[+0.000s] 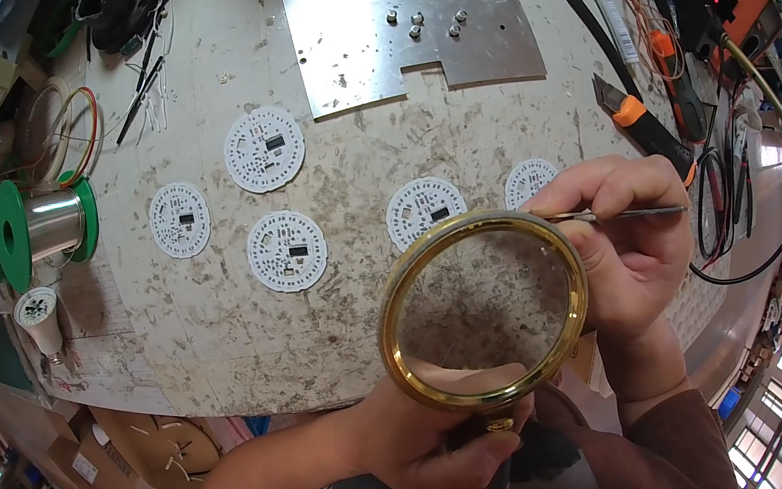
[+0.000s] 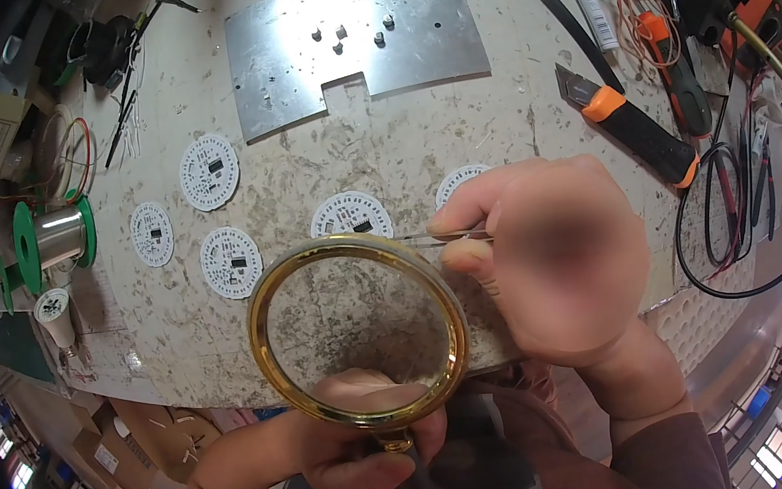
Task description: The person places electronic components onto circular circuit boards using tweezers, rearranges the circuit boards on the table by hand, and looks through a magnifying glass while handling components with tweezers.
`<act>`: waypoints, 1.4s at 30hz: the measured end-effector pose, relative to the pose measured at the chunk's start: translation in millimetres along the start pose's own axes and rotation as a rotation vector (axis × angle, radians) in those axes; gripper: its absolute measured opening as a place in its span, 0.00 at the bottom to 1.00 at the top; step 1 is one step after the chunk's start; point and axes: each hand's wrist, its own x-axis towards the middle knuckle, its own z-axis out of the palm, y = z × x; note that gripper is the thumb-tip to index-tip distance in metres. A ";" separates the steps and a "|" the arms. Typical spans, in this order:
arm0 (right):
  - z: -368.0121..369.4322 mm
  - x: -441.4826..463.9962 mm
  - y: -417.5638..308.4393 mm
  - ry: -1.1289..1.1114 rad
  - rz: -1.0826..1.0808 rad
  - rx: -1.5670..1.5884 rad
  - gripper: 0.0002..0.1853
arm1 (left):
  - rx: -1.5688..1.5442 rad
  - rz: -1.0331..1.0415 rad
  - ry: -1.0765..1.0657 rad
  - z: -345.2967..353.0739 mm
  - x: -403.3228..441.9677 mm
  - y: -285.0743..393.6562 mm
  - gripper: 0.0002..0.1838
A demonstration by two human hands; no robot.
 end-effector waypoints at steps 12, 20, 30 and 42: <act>-0.5 0.2 1.2 -0.026 -0.009 0.012 0.15 | -0.003 -0.013 0.009 0.4 -0.7 -0.6 0.31; -0.5 0.5 2.3 -0.037 -0.027 0.003 0.15 | 0.013 -0.042 0.014 0.7 -0.4 1.7 0.29; -0.4 1.7 2.3 -0.042 -0.045 -0.017 0.14 | 0.011 -0.053 -0.009 -0.1 -2.2 0.5 0.31; -1.3 0.4 0.7 -0.025 -0.011 -0.019 0.15 | 0.032 0.014 0.041 2.8 -0.8 -1.6 0.32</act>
